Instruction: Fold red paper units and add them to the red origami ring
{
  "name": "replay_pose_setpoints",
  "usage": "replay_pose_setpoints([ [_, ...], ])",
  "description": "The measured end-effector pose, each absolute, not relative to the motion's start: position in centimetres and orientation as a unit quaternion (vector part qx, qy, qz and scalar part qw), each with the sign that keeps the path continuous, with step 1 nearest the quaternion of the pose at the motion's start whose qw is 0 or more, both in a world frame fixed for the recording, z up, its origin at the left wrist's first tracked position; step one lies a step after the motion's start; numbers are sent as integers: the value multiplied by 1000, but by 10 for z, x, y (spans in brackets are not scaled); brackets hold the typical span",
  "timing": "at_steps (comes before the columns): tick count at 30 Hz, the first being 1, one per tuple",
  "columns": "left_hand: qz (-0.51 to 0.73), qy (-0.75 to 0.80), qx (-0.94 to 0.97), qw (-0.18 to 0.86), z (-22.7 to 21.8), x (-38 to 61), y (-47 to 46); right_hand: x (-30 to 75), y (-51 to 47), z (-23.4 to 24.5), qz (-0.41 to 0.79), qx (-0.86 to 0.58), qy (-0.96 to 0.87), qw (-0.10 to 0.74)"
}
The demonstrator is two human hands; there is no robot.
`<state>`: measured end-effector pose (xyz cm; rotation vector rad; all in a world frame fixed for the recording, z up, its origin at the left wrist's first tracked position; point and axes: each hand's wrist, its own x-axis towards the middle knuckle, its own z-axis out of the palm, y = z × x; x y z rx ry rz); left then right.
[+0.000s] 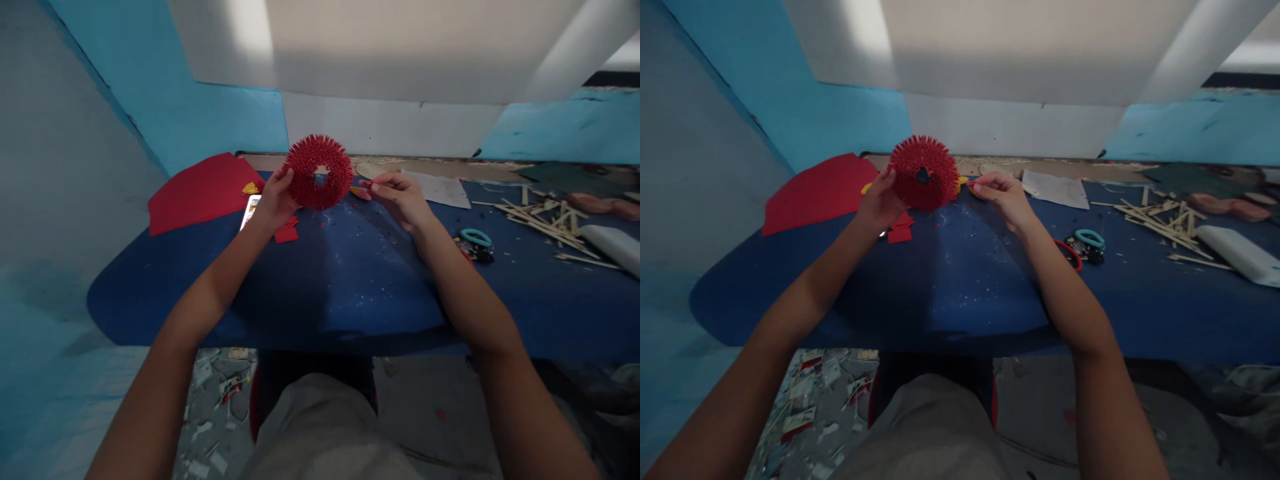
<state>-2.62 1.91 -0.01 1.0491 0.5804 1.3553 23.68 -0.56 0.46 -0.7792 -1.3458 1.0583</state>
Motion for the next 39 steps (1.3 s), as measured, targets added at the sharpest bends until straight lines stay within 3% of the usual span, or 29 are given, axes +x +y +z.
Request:
replay_pose_setpoints([
  [20,590,231,443,635,-3,-19,19,233,-3,-7,472,-397,-555,559],
  [30,576,224,497,609,3,-14,-1,236,-5,1,454,-326,-565,607],
  [39,538,188,580,582,-2,-14,-3,236,-12,2,452,-294,-598,593],
])
